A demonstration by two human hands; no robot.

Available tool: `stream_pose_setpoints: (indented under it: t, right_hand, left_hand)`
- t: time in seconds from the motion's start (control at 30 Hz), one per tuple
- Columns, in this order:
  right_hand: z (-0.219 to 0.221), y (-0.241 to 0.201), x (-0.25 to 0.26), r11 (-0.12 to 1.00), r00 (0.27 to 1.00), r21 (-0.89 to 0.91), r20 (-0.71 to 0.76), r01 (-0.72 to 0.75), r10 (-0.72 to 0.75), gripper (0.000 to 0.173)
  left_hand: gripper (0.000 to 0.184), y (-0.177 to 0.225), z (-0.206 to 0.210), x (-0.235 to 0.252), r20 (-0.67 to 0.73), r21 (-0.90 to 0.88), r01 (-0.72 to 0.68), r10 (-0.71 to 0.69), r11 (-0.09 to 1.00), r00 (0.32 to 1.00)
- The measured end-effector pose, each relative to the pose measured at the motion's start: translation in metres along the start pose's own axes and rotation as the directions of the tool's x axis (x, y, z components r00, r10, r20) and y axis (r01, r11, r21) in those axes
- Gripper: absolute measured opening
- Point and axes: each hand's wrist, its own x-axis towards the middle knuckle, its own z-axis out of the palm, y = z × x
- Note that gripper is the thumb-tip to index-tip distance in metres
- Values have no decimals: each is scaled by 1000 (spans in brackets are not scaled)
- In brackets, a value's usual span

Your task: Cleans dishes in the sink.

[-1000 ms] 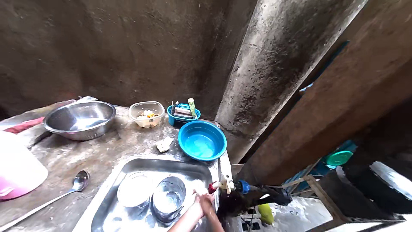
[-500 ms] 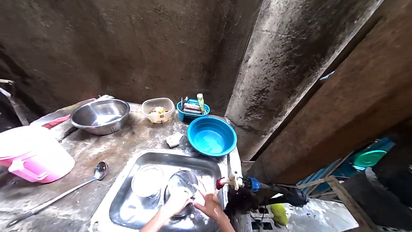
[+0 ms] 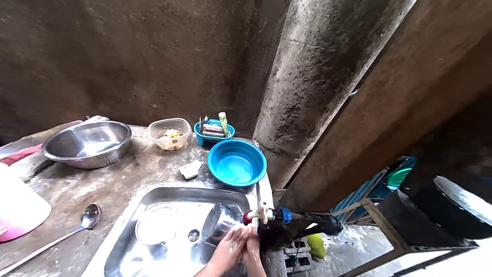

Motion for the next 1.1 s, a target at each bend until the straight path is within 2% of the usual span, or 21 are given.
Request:
stream_pose_setpoints:
  t: [0.07, 0.13, 0.17, 0.23, 0.27, 0.3, 0.37, 0.4, 0.43, 0.47, 0.5, 0.53, 0.6, 0.63, 0.67, 0.73, 0.8, 0.83, 0.93, 1.03, 1.1]
  right_hand:
    - [3, -1, -4, 1000, 998, -19, -64, 21, -23, 28]
    - [10, -3, -14, 997, 992, -74, -127, -31, 21, 37]
    - [12, -1, -19, 996, 989, -69, -138, -60, 50, 41]
    - [18, 7, -23, 995, 985, -53, -155, -86, 77, 43]
    - [20, 11, -25, 996, 987, -47, -146, -76, 69, 40]
    - [20, 13, -28, 998, 992, -47, -122, -50, 44, 37]
    - [15, 14, -29, 992, 995, -129, -102, -3, -10, 35]
    - [11, 14, -28, 983, 994, -184, -98, 22, -41, 37]
    - [6, 13, -26, 974, 994, -223, -89, 43, -64, 40]
    - [0, 11, -23, 967, 994, -248, -68, 65, -84, 42]
    - [-4, 10, -20, 959, 994, -268, -43, 89, -104, 41]
    - [-8, 8, -17, 950, 993, -290, -4, 115, -121, 39]
    - [-15, 5, -13, 924, 984, -338, 84, 178, -158, 32]
    - [-16, 3, -11, 905, 976, -368, 126, 211, -177, 26]
    - [-15, 2, -8, 884, 966, -396, 161, 249, -200, 19]
    - [-10, 4, -1, 836, 936, -426, 224, 345, -272, 26]
    - [-8, 4, -2, 739, 863, -452, 338, 500, -377, 20]
    - [-7, 7, -4, 603, 781, -498, 435, 624, -449, 20]
    - [-7, 25, -3, 104, 423, -432, 758, 896, -497, 30]
    - [11, 6, -8, 136, 492, -492, 870, 860, 30, 37]
    - [34, -4, -3, 151, 398, -406, 914, 901, 80, 39]
  left_hand:
    - [34, -20, 0, -9, -171, 194, -149, 183, 970, 968]
    - [27, -26, -8, 7, -270, 188, -27, 78, 982, 960]
    - [29, -23, -16, 19, -223, 117, 88, -60, 989, 973]
    - [32, -12, -37, 43, 135, -49, 343, -334, 938, 933]
    - [32, -7, -43, 47, 296, -111, 400, -354, 910, 887]
    - [31, -4, -43, 41, 322, -151, 365, -303, 919, 897]
    - [26, -21, -33, 18, 62, -88, 16, -10, 996, 998]
    - [27, -38, -30, 10, -63, -17, -69, 68, 997, 996]
    - [31, -52, -33, 3, -95, -7, -7, 6, 1000, 995]
    - [35, -60, -45, 0, -15, -75, 181, -183, 981, 983]
    - [39, -66, -59, 2, 189, -199, 450, -417, 870, 889]
    - [43, -74, -67, 5, 378, -334, 675, -562, 658, 736]
    - [42, -79, -76, 9, 526, -527, 817, -666, 232, 528]
    - [40, -75, -82, 14, 549, -564, 817, -684, 121, 480]
    - [38, -76, -86, 16, 556, -595, 798, -671, 90, 490]
    - [40, -75, -87, 18, 618, -586, 810, -631, 28, 469]
    - [45, -71, -83, 20, 640, -614, 788, -611, -42, 466]
    - [46, -69, -76, 21, 629, -653, 754, -602, -67, 492]
    - [50, -59, -66, 28, 584, -712, 702, -587, -37, 561]
    - [60, -71, -51, 17, 491, -704, 710, -724, -2, 485]
    - [56, -83, -50, 2, 455, -683, 730, -782, 1, 426]
